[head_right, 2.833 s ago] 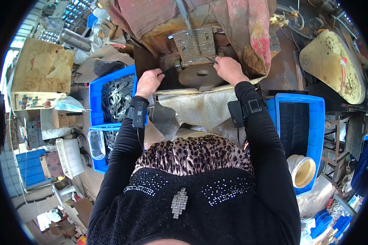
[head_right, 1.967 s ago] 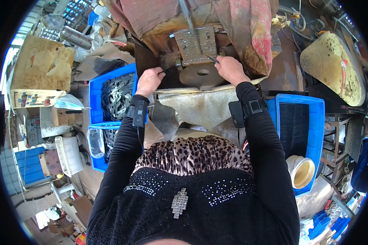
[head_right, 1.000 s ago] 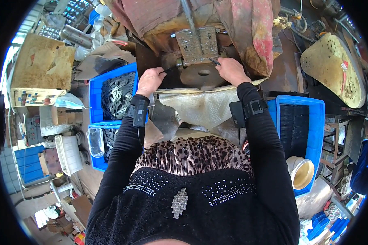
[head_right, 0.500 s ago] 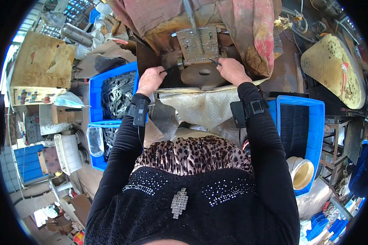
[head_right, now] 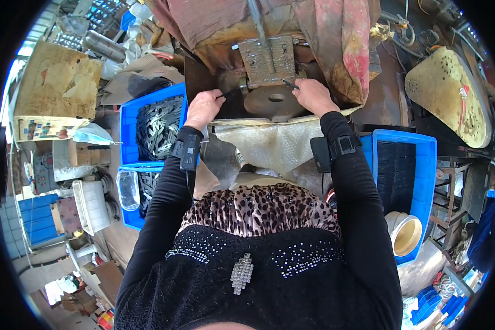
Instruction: The person picks up metal pieces from a blue bin, grinds them against a rotating wheel, and then uses a brush to apply liquid from a bucket before placing them into another bin.
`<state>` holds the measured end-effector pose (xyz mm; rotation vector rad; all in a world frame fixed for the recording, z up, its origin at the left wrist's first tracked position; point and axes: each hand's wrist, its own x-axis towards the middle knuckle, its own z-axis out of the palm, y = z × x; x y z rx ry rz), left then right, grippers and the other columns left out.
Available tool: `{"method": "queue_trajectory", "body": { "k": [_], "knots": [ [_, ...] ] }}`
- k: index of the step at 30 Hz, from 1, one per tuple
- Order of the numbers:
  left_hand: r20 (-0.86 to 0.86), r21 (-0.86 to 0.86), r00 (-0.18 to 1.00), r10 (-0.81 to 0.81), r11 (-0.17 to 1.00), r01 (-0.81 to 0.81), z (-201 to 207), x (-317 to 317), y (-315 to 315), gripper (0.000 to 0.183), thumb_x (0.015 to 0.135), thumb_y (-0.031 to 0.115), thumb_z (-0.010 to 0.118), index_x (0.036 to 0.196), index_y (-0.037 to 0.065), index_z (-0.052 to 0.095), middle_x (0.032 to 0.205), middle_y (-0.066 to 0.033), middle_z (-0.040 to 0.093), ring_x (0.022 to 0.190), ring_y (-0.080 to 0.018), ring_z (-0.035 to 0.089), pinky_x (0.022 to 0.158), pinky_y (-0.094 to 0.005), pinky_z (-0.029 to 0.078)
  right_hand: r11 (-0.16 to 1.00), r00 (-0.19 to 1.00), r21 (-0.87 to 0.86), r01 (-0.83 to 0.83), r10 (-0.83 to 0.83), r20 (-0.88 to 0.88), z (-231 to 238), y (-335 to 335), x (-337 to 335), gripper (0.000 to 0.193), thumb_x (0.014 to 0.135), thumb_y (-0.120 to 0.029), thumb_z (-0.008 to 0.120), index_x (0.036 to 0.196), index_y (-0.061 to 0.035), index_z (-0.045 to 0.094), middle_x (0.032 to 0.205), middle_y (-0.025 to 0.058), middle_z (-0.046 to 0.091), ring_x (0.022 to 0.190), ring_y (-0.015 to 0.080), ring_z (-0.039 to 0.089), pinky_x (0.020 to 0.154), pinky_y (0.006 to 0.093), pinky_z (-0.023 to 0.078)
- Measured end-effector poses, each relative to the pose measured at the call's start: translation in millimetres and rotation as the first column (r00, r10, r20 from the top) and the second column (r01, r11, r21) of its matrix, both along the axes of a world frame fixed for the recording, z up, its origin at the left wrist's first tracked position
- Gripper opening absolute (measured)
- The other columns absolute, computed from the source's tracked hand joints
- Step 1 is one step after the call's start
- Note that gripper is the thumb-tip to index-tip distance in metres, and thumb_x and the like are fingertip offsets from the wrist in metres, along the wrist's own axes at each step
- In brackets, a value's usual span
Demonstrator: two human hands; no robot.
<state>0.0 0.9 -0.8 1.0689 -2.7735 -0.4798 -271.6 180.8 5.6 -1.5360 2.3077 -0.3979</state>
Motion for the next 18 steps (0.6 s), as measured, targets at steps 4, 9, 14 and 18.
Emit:
{"method": "queue_trajectory", "body": {
  "k": [4,9,14,18],
  "knots": [
    [-0.006,-0.006,1.000,0.001,1.000,-0.001,-0.3,0.2,-0.1,0.020,0.086,0.025,0.064,0.092,0.006,0.067,0.091,-0.0197,0.067,0.090,-0.0402,0.062,0.079,-0.0471,0.050,1.000,1.000,0.011,0.001,-0.001,0.000,0.9,-0.7,0.0,0.026,0.091,-0.025,0.062,0.101,-0.0020,0.061,0.097,0.0227,0.066,0.097,0.0423,0.061,0.082,0.0500,0.049],
    [0.003,0.003,1.000,0.011,1.000,-0.011,3.1,-0.8,1.7,0.020,0.086,0.025,0.064,0.093,0.007,0.068,0.091,-0.0194,0.067,0.090,-0.0398,0.062,0.080,-0.0470,0.051,1.000,1.000,0.005,-0.002,0.002,-0.004,-3.5,0.6,-2.2,0.026,0.091,-0.026,0.062,0.101,-0.0021,0.061,0.097,0.0228,0.066,0.097,0.0424,0.061,0.082,0.0502,0.048],
    [0.019,-0.002,1.000,0.011,1.000,-0.011,-0.9,0.7,-0.2,0.020,0.086,0.025,0.064,0.094,0.007,0.068,0.092,-0.0192,0.067,0.091,-0.0393,0.063,0.080,-0.0468,0.051,1.000,1.000,0.023,0.007,-0.007,0.009,-3.1,-1.0,-0.8,0.026,0.091,-0.026,0.062,0.101,-0.0024,0.061,0.097,0.0228,0.066,0.097,0.0426,0.061,0.081,0.0507,0.048],
    [-0.003,-0.028,1.000,0.010,1.000,-0.010,-3.3,0.9,-0.2,0.019,0.086,0.026,0.064,0.087,0.007,0.066,0.087,-0.0185,0.068,0.090,-0.0381,0.064,0.079,-0.0470,0.051,0.997,1.000,0.077,-0.003,0.005,-0.023,3.1,-1.9,0.5,0.029,0.091,-0.026,0.060,0.110,-0.0041,0.064,0.102,0.0200,0.067,0.101,0.0389,0.062,0.086,0.0485,0.049]
  ]
}}
